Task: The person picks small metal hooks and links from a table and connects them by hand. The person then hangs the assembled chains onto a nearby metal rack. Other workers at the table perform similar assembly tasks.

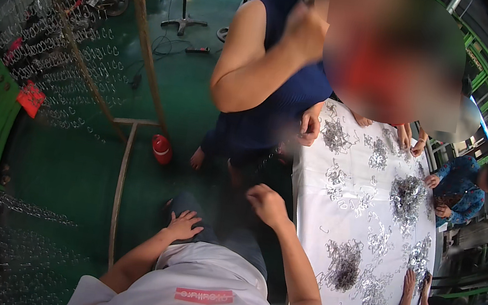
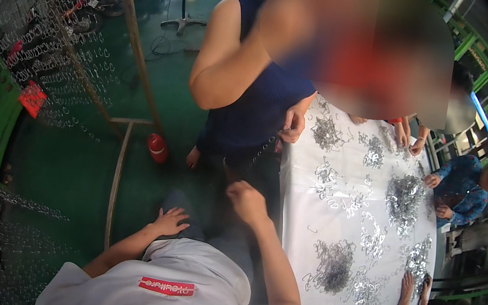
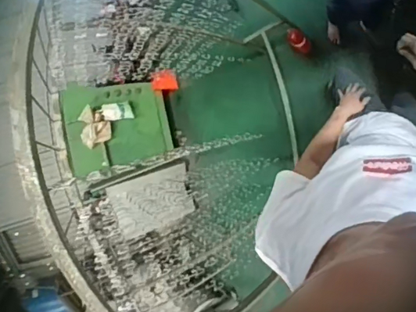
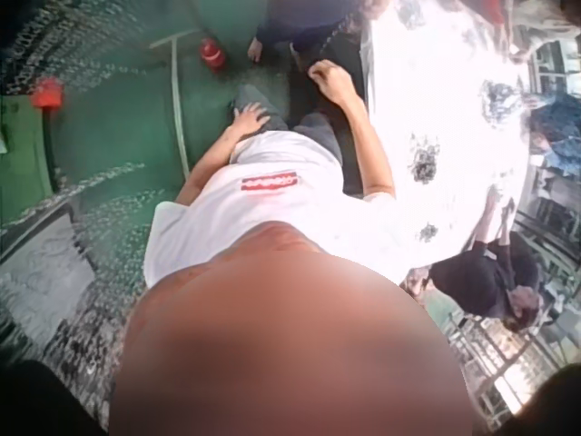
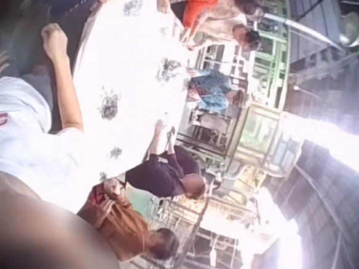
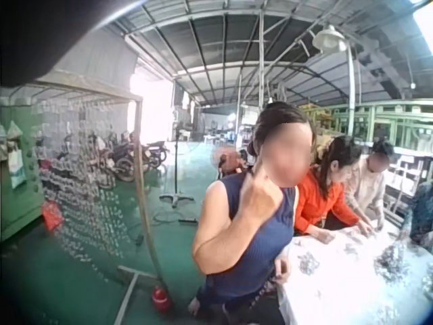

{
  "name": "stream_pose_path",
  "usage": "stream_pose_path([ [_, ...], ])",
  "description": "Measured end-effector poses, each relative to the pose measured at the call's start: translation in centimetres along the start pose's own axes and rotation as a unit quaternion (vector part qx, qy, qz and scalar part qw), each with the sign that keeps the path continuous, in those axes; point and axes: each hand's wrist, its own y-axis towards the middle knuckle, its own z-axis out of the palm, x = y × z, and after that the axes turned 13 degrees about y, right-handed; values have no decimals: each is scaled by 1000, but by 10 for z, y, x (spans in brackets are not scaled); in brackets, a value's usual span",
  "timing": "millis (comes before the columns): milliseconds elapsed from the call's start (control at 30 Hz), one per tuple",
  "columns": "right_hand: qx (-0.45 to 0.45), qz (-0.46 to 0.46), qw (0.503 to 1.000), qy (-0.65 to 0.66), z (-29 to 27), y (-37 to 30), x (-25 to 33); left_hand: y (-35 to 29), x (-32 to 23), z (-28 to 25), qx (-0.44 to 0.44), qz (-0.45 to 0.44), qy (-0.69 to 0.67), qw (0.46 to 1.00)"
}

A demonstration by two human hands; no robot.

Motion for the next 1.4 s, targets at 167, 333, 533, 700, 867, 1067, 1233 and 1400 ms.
stream_pose_path([
  [167, -260, 98, 960, 33, -29, -43, -73, 4, -1, -7, 17, 3, 9, 1000],
  [333, -399, 103, 909, 61, -34, -54, -128, 15, 2, -2, 37, 21, -1, 999],
  [533, -395, 92, 911, -70, -12, -60, -156, 38, 16, 16, 90, 43, -40, 994],
  [700, -401, 122, 907, 37, -14, -62, -158, 69, 30, 19, 128, 56, -56, 989],
  [867, -406, 163, 827, 354, -33, -65, -152, 82, 39, 5, 55, 21, -104, 993],
  [1067, -422, 173, 799, 392, -42, -63, -155, 89, 42, 2, 36, -22, -170, 985],
  [1233, -436, 170, 791, 394, -39, -62, -154, 81, 45, 13, 5, -45, -191, 981],
  [1400, -428, 170, 792, 400, -40, -62, -153, 80, 46, 16, -13, -46, -194, 980],
])
